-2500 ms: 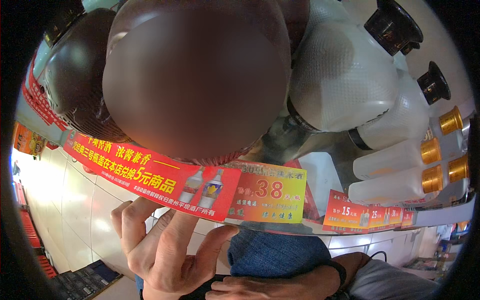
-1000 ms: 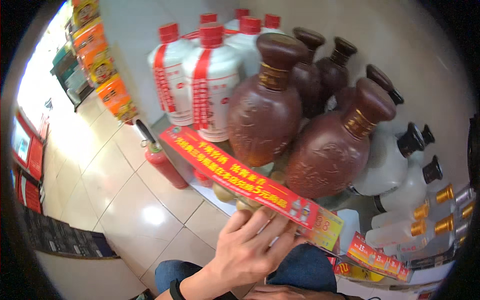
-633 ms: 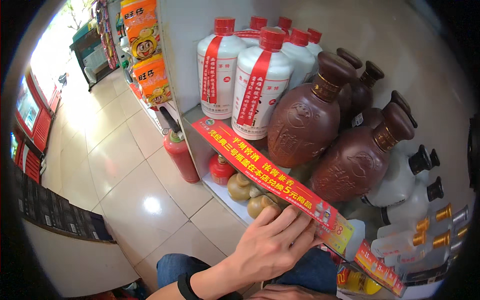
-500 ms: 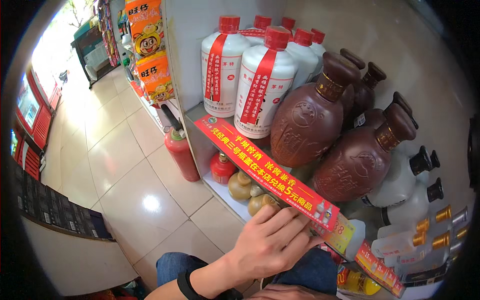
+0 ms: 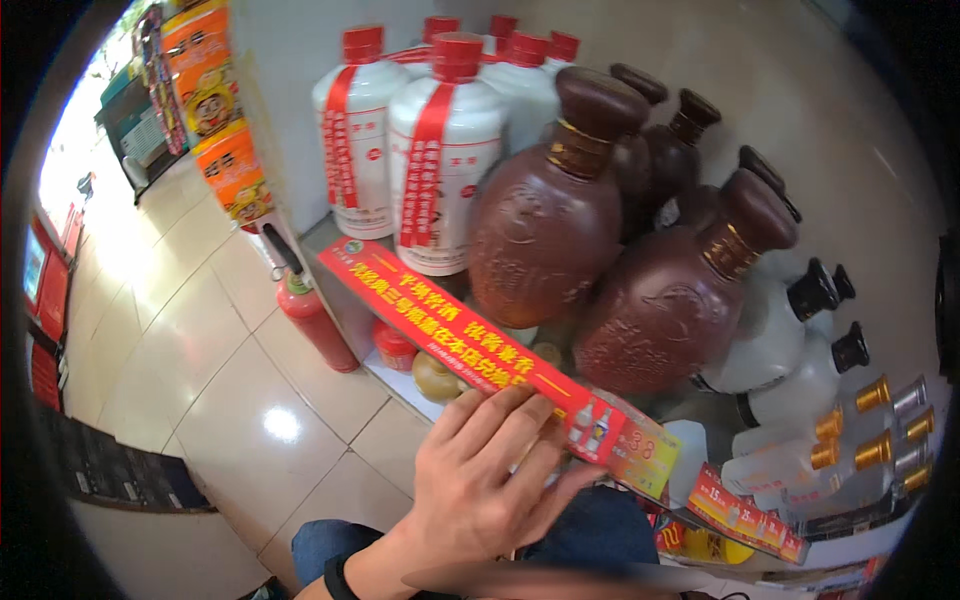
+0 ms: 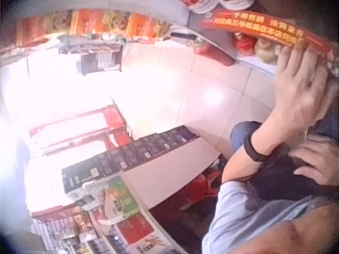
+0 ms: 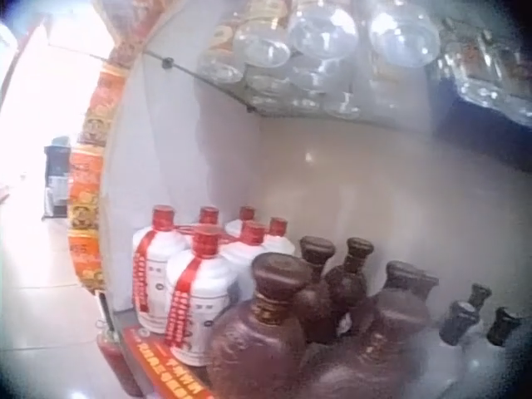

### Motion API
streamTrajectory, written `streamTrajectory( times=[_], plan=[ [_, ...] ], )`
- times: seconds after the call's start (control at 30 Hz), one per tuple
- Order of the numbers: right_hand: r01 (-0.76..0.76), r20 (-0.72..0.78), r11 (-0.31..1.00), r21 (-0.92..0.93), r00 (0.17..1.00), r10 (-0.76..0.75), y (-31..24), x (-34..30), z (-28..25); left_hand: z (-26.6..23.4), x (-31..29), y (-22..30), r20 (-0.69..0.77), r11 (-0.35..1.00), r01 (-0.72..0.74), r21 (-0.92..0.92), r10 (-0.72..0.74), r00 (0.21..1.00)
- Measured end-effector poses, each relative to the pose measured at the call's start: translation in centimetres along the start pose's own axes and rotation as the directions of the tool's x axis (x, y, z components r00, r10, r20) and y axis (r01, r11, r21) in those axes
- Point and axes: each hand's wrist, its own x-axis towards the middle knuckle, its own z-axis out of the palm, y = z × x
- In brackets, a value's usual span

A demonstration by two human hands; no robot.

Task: Examining and pointing at various liquor bottles and price tags on a store shelf.

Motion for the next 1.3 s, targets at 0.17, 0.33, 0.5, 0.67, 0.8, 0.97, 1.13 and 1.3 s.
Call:
streamTrajectory(
  times=[0.17, 0.33, 0.5, 0.67, 0.8, 0.97, 1.13, 1.3],
  plan=[
    [0.086, -0.058, 0.992, 0.095, 0.995, -0.081, 1.4, -0.6, 1.0, -0.7, -0.5, -0.1, -0.112, 0.991, 0.024, 0.133, -0.009, 0.994],
    [0.13, -0.04, 0.988, 0.086, 0.991, -0.127, 2.4, -0.4, 1.5, -0.8, -0.5, 0.1, -0.008, 0.993, 0.023, 0.12, -0.023, 1.0],
    [0.167, -0.083, 0.979, 0.117, 0.984, -0.157, 2.3, -1.0, 1.7, -1.3, -0.5, 0.0, -0.048, 0.989, 0.02, 0.144, -0.013, 0.999],
    [0.173, -0.088, 0.977, 0.128, 0.983, -0.162, 2.8, -1.1, 2.0, -1.5, -1.2, -0.6, 0.024, 0.99, 0.042, 0.136, -0.046, 0.999],
    [0.179, -0.076, 0.976, 0.124, 0.982, -0.17, 2.9, -0.8, 1.7, -1.3, -1.0, 0.0, -0.015, 0.987, 0.069, 0.144, -0.067, 0.998],
    [0.164, -0.087, 0.983, 0.087, 0.984, -0.156, 2.4, -1.2, 1.4, -1.3, -1.1, 0.0, -0.013, 0.984, 0.066, 0.168, -0.064, 0.998],
    [0.184, -0.089, 0.98, 0.068, 0.98, -0.178, 2.5, -1.2, 1.4, -1.5, -1.3, 0.0, 0.007, 0.981, 0.082, 0.178, -0.085, 0.996],
    [0.174, -0.08, 0.982, 0.068, 0.982, -0.169, 2.6, -1.4, 1.6, -1.2, -1.4, 0.0, -0.007, 0.988, 0.053, 0.142, -0.052, 0.999]
  ],
)
